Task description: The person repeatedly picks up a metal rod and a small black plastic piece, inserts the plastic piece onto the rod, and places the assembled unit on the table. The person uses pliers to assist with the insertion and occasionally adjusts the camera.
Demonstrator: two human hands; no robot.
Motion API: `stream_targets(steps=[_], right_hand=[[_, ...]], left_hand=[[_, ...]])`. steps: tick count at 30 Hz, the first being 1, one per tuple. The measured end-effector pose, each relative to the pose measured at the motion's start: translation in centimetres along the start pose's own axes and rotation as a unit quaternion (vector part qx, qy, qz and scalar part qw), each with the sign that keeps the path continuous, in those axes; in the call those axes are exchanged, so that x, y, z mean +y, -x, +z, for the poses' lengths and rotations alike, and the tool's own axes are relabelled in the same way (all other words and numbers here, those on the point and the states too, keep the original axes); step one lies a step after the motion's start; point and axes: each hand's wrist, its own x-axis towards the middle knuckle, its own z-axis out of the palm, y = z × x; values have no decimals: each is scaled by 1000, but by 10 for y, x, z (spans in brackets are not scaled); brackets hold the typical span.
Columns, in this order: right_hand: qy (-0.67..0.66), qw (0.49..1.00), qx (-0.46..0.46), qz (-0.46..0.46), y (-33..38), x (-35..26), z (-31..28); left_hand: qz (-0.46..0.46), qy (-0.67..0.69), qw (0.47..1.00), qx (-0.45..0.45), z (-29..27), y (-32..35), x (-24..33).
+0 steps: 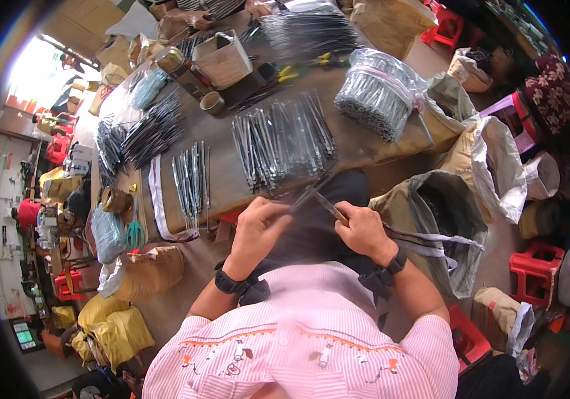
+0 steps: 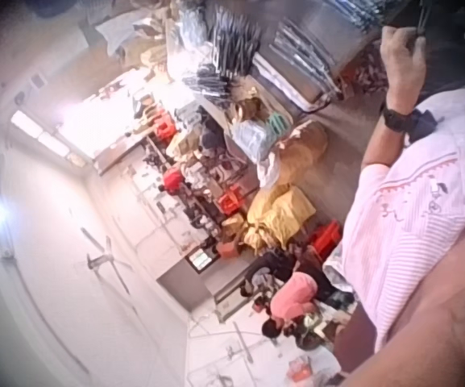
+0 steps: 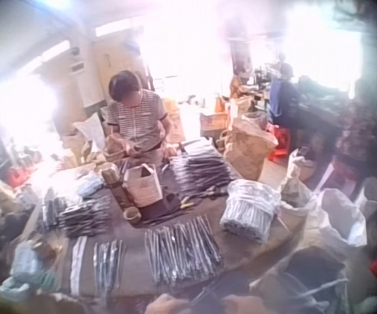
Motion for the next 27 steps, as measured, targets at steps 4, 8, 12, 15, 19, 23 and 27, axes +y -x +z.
stream_targets(steps=[4, 8, 12, 15, 19, 23, 27], right_hand=[[-10, 999, -41, 7, -6, -6, 7], [-71, 997, -43, 4, -7, 0, 16], [-165, 982, -53, 71, -5, 17, 13], [-249, 967, -26, 50, -3, 26, 15], [-299, 952, -22, 65, 0, 31, 17], [-367, 926, -9, 82, -1, 26, 19], [-398, 912, -39, 90, -4, 16, 21]], left_hand=[[19, -3, 998, 65, -2, 5, -16], [2, -35, 986, 166, -24, 4, -58], [-104, -164, 936, 293, -79, -4, -123], [-171, -170, 925, 292, -111, 1, -157], [-193, -286, 896, 280, -115, 2, -172], [-104, -285, 904, 300, -88, -8, -161], [-100, -193, 943, 253, -44, -37, -146]])
